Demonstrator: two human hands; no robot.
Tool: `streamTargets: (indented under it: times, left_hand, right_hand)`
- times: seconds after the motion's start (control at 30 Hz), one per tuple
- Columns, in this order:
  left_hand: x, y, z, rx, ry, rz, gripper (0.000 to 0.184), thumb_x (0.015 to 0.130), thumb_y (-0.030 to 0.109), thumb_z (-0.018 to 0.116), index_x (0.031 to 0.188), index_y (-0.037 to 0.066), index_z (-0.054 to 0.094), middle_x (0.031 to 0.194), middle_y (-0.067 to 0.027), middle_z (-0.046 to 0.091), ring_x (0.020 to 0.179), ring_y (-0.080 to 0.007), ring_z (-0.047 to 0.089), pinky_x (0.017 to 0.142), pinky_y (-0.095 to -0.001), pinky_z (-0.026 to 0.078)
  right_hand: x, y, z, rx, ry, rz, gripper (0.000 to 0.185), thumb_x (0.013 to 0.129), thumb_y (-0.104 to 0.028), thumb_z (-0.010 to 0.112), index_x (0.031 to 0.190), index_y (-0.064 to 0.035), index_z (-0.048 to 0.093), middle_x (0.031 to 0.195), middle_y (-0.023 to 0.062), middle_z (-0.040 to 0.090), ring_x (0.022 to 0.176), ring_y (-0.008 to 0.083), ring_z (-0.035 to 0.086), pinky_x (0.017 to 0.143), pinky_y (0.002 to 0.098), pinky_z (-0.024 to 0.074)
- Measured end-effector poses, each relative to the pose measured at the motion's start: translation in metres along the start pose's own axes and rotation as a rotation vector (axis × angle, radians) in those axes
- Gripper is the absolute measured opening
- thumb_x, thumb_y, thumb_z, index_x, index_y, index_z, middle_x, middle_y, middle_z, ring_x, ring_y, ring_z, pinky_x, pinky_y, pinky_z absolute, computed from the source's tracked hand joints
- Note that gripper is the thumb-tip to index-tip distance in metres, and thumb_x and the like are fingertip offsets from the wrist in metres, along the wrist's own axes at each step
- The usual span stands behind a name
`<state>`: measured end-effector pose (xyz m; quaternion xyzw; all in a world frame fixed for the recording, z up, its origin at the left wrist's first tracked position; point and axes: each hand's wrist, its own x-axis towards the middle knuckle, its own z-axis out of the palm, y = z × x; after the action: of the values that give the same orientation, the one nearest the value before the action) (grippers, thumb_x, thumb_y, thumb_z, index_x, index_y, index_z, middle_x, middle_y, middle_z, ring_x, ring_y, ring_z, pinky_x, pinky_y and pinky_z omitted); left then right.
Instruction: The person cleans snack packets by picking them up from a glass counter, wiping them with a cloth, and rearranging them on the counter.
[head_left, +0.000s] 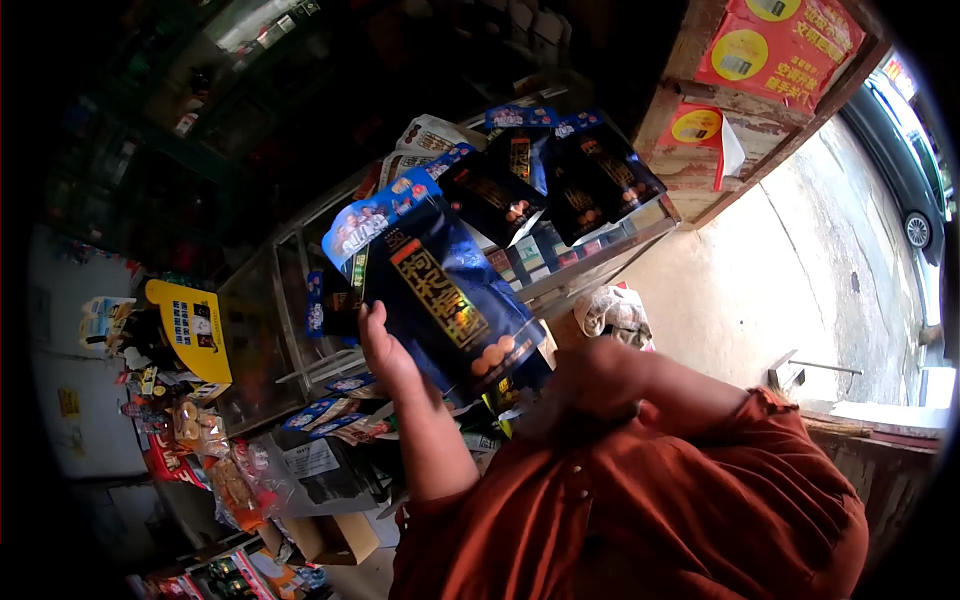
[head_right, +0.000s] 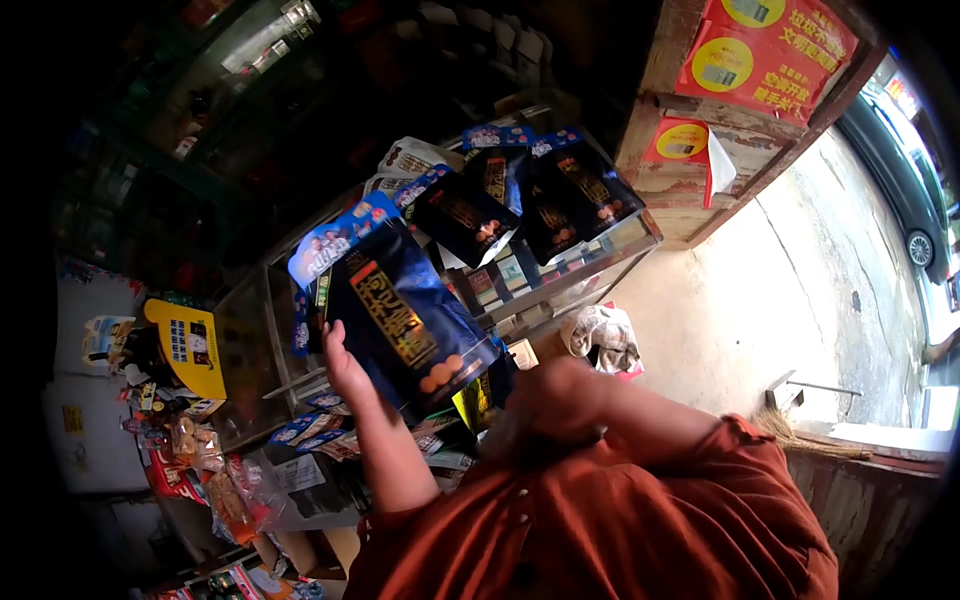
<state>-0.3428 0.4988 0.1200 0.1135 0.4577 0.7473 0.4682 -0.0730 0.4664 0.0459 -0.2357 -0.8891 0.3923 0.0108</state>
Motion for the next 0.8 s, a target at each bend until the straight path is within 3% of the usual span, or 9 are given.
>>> streamTargets:
  times: [0.03,0.07,0.1,0.23,0.33,0.43,0.5,0.67,0.8]
  left_hand:
    - [-0.002,0.006,-0.002,-0.031,-0.069,-0.027,0.028,0.094,0.025,0.053,0.114,0.006,0.059,0.105,-0.0067,0.065,0.096,-0.0190,0.064,0.086,-0.0332,0.050]
    - [-0.005,0.010,-0.007,-0.058,-0.137,-0.056,0.029,0.096,0.025,0.051,0.117,0.005,0.059,0.106,-0.0076,0.067,0.094,-0.0203,0.066,0.086,-0.0341,0.052]
    - [-0.004,0.008,-0.014,-0.055,-0.189,-0.046,0.031,0.099,0.024,0.047,0.121,0.005,0.056,0.112,-0.0096,0.065,0.100,-0.0207,0.065,0.089,-0.0350,0.051]
    - [-0.010,-0.013,-0.016,-0.010,-0.347,-0.054,0.035,0.102,0.024,0.041,0.128,0.003,0.051,0.121,-0.0114,0.061,0.110,-0.0212,0.060,0.093,-0.0337,0.049]
    - [-0.011,-0.041,-0.021,0.155,-0.374,-0.172,0.037,0.100,0.017,0.048,0.134,0.001,0.047,0.117,-0.0091,0.062,0.104,-0.0173,0.062,0.090,-0.0297,0.049]
    - [-0.005,-0.075,-0.038,0.444,-0.364,-0.226,0.041,0.101,0.033,0.048,0.127,0.002,0.052,0.102,-0.0039,0.061,0.091,-0.0146,0.058,0.081,-0.0305,0.047]
    - [-0.025,-0.066,-0.013,0.203,-0.374,-0.512,0.058,0.098,0.055,0.041,0.129,0.007,0.050,0.109,-0.0067,0.060,0.096,-0.0188,0.062,0.087,-0.0343,0.050]
    - [-0.058,-0.056,-0.007,-0.432,-0.677,-0.831,0.104,0.082,0.079,0.039,0.146,-0.003,0.028,0.133,-0.0175,0.047,0.117,-0.0307,0.052,0.102,-0.0421,0.043]
    - [-0.048,-0.051,-0.024,-0.305,-0.818,-0.585,0.125,0.072,0.089,0.041,0.152,-0.001,0.008,0.155,-0.0211,0.022,0.139,-0.0342,0.032,0.115,-0.0435,0.026]
  right_hand:
    - [-0.012,0.034,0.007,0.106,0.166,-0.025,0.033,0.080,-0.031,0.064,0.104,-0.0088,0.068,0.100,0.0147,0.068,0.095,0.0322,0.066,0.082,0.0388,0.0527]
    - [-0.027,0.005,-0.039,0.230,0.154,0.377,0.038,0.079,-0.030,0.068,0.110,-0.0086,0.066,0.102,0.0154,0.069,0.097,0.0302,0.066,0.086,0.0367,0.0515]
    - [-0.036,0.003,-0.051,0.413,0.364,0.395,0.038,0.080,-0.023,0.069,0.114,-0.0067,0.065,0.103,0.0136,0.070,0.095,0.0261,0.067,0.087,0.0349,0.0514]
    - [-0.036,0.013,-0.059,1.463,0.680,0.256,0.034,0.088,-0.009,0.065,0.119,0.0036,0.059,0.107,0.0103,0.069,0.098,0.0191,0.066,0.090,0.0311,0.0517]
    - [-0.015,-0.005,-0.056,1.640,0.855,0.163,0.035,0.088,-0.009,0.066,0.120,0.0027,0.059,0.109,0.0097,0.069,0.098,0.0189,0.066,0.090,0.0307,0.0516]
    - [-0.003,-0.019,-0.050,1.094,0.810,-0.033,0.033,0.083,-0.010,0.071,0.114,-0.0019,0.063,0.109,0.0073,0.063,0.099,0.0195,0.060,0.092,0.0311,0.0462]
    - [0.006,-0.029,-0.053,0.579,0.779,-0.205,0.044,0.074,-0.010,0.074,0.116,-0.0035,0.063,0.106,0.0094,0.057,0.099,0.0250,0.053,0.093,0.0334,0.0421]
    - [0.016,-0.067,-0.041,0.324,0.774,-0.102,0.057,0.066,-0.011,0.075,0.122,-0.0128,0.064,0.103,0.0116,0.059,0.094,0.0316,0.062,0.082,0.0383,0.0516]
    - [0.015,-0.081,-0.049,0.053,0.749,-0.164,0.046,0.075,-0.018,0.069,0.121,-0.0160,0.065,0.103,0.0075,0.059,0.093,0.0277,0.062,0.076,0.0367,0.0522]
